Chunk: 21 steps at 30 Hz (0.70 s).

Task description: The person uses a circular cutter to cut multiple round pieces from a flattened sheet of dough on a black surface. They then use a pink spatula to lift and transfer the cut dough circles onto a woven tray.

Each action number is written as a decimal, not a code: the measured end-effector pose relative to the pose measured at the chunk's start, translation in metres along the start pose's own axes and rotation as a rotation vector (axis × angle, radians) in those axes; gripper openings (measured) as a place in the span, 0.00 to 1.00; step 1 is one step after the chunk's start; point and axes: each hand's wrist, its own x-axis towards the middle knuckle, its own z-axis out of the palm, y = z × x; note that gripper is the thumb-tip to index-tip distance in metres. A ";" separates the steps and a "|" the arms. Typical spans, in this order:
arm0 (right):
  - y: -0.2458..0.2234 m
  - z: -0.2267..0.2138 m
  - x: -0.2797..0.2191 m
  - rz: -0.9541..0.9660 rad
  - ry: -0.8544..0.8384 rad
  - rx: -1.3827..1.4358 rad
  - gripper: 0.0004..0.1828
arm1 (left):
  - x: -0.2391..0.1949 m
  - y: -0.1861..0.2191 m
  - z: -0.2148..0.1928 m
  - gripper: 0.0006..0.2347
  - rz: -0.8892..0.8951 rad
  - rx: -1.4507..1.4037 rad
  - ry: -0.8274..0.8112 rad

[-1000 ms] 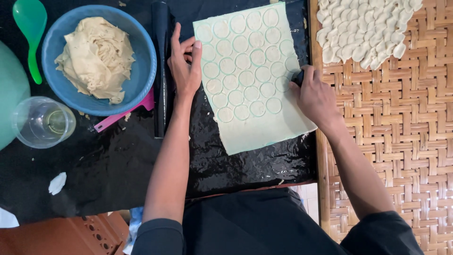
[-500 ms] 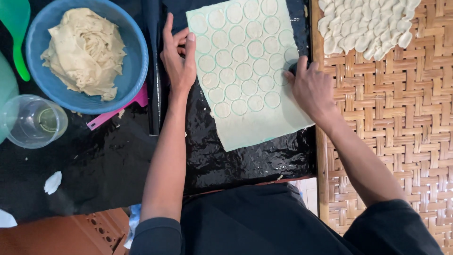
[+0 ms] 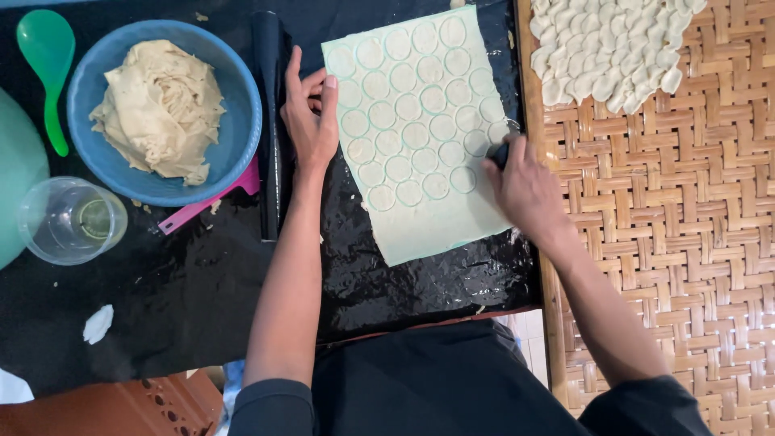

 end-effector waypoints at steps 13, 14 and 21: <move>-0.004 0.031 -0.008 -0.033 -0.129 -0.231 0.29 | -0.001 -0.003 0.001 0.27 -0.008 0.002 -0.016; -0.002 0.034 -0.009 -0.015 -0.093 -0.285 0.30 | 0.000 -0.003 0.002 0.27 -0.014 0.000 -0.017; -0.001 0.031 -0.005 -0.118 -0.139 -0.347 0.28 | 0.001 -0.001 0.002 0.26 0.021 0.016 -0.034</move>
